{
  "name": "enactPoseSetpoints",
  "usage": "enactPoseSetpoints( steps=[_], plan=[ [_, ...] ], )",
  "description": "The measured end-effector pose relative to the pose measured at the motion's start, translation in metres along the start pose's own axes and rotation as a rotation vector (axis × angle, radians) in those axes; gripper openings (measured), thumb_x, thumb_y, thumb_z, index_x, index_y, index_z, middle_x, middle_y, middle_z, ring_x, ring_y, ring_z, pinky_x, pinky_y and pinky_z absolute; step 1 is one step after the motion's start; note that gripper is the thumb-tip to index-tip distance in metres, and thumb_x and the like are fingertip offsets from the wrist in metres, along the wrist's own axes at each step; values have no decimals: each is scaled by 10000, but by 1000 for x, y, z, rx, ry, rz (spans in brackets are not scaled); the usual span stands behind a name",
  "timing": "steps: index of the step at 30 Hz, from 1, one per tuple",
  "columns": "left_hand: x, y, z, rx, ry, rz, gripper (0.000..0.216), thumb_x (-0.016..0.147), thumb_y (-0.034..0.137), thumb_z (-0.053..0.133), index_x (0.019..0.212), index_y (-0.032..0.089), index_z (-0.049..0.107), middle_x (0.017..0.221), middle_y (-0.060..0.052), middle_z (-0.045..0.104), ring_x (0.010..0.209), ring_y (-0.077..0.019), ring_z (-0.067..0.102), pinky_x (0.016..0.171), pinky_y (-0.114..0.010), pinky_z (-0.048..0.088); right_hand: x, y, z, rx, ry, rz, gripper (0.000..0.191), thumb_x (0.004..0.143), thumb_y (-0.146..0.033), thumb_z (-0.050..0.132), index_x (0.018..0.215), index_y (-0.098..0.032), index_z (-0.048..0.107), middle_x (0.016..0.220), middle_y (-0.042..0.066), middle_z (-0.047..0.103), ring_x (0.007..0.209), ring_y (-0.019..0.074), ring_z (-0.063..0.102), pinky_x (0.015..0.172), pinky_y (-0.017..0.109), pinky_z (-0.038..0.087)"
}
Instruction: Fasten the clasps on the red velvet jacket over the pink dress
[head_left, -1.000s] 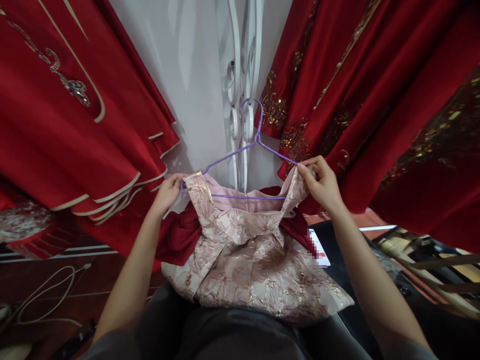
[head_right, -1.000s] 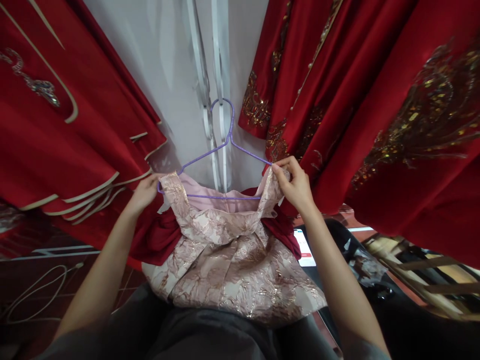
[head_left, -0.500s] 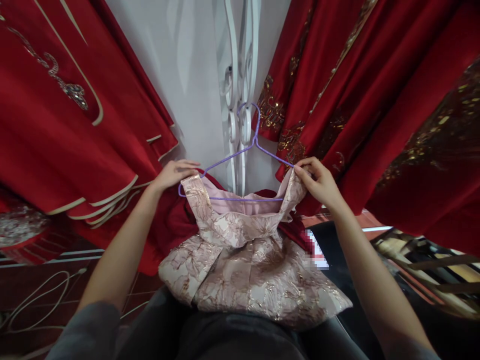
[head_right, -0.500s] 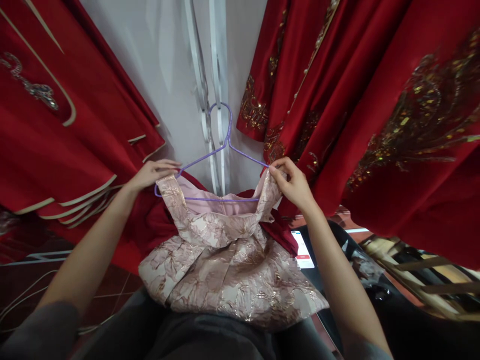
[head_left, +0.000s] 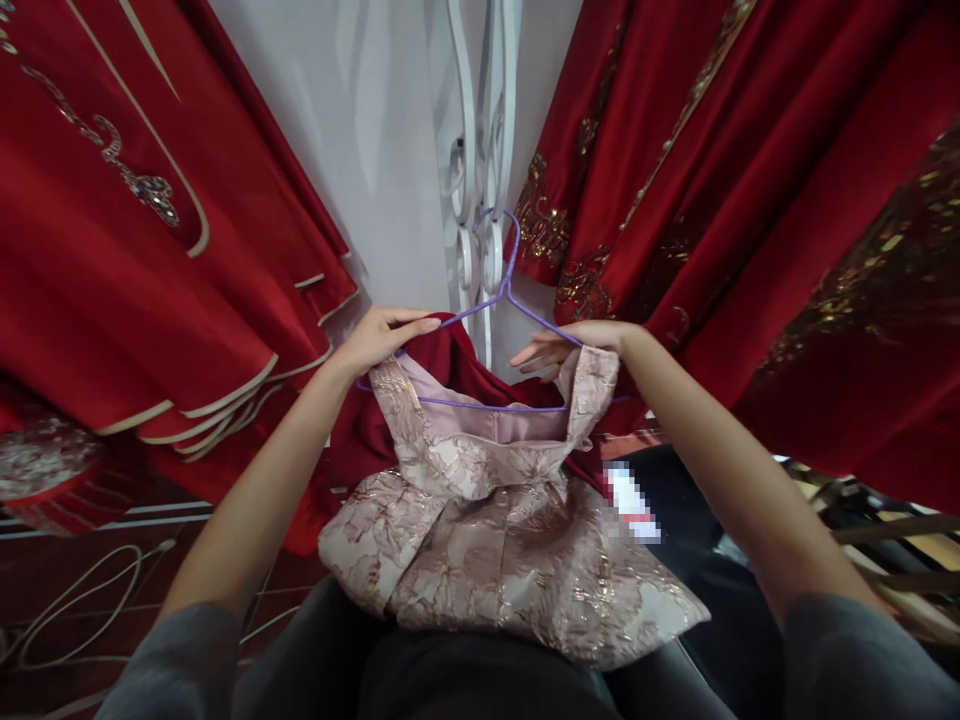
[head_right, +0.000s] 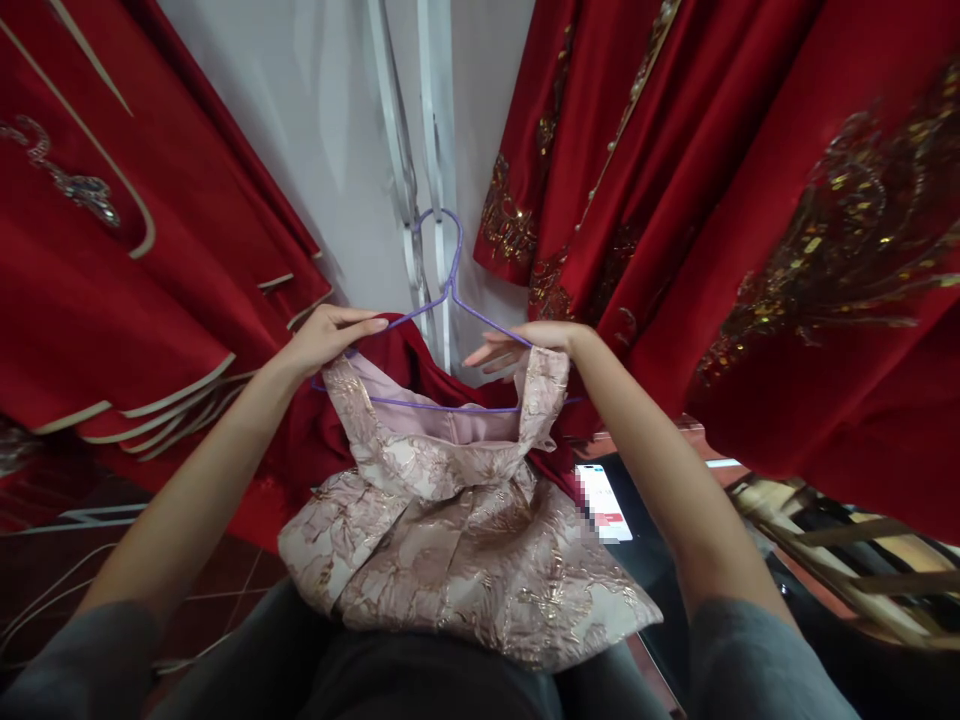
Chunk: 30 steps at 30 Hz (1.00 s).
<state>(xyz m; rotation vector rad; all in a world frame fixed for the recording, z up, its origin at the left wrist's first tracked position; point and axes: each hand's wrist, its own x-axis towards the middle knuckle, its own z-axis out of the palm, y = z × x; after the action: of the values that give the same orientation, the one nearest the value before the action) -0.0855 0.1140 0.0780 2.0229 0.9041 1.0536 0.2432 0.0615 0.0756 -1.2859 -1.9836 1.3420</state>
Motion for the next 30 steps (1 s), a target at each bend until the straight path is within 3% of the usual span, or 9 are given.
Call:
enactPoseSetpoints(
  steps=[3,5,7,9,12,15,18,25,30],
  plan=[
    [3,1,-4,5,-34,-45,331,718,472,752,963,251,775,986,-68,759,920,-222,696,826,-343,556,19,-4,9,-40,-131,1,491,828,-651,536,841,-209,750,757,75,719,771,212,686,684,366,550],
    [4,3,-7,-18,-66,-52,318,720,461,756,963,257,775,1002,-67,756,912,-210,693,803,-325,557,25,-4,16,-25,-210,83,541,826,-670,520,821,-182,752,662,70,684,677,199,659,641,346,540],
    [3,3,-10,-20,-85,-54,332,712,467,762,964,253,775,1003,-64,755,901,-205,687,790,-318,553,28,0,18,-14,-200,183,554,779,-687,562,773,-165,746,595,60,647,589,188,609,586,334,515],
    [3,3,-11,-15,-87,-45,348,711,476,760,972,246,773,993,-59,756,894,-205,683,792,-319,545,30,6,14,-45,-100,197,506,730,-670,617,718,-175,722,578,34,620,555,171,560,562,319,480],
    [3,0,-9,-19,-57,19,367,729,481,743,997,232,766,1027,-57,751,935,-211,678,856,-327,522,29,15,3,-198,106,50,331,615,-505,754,671,-208,621,587,-33,556,571,138,497,570,282,427],
    [5,-4,-7,74,71,93,388,758,489,708,994,186,766,1025,-70,751,939,-223,677,882,-323,503,23,17,-3,-245,381,-190,330,544,-316,762,712,-226,492,639,-63,488,600,120,448,572,255,382],
    [6,-8,-8,254,220,167,375,817,472,642,980,155,759,978,-70,755,875,-212,674,840,-297,492,12,14,-4,-239,630,-360,309,579,-237,676,788,-236,449,698,-48,471,629,126,442,583,259,375],
    [-15,-11,-13,580,363,300,328,931,438,493,1050,218,705,999,-58,718,897,-208,636,811,-287,419,-39,8,-14,-525,963,-320,227,613,-130,574,795,-246,506,740,11,567,671,186,523,658,344,431],
    [-31,-5,-11,704,321,309,318,913,491,516,1012,254,703,936,-61,703,848,-216,627,666,-286,357,-66,20,-15,-833,1003,-247,158,644,-122,554,747,-242,559,730,61,556,734,241,509,706,417,431]
  ],
)
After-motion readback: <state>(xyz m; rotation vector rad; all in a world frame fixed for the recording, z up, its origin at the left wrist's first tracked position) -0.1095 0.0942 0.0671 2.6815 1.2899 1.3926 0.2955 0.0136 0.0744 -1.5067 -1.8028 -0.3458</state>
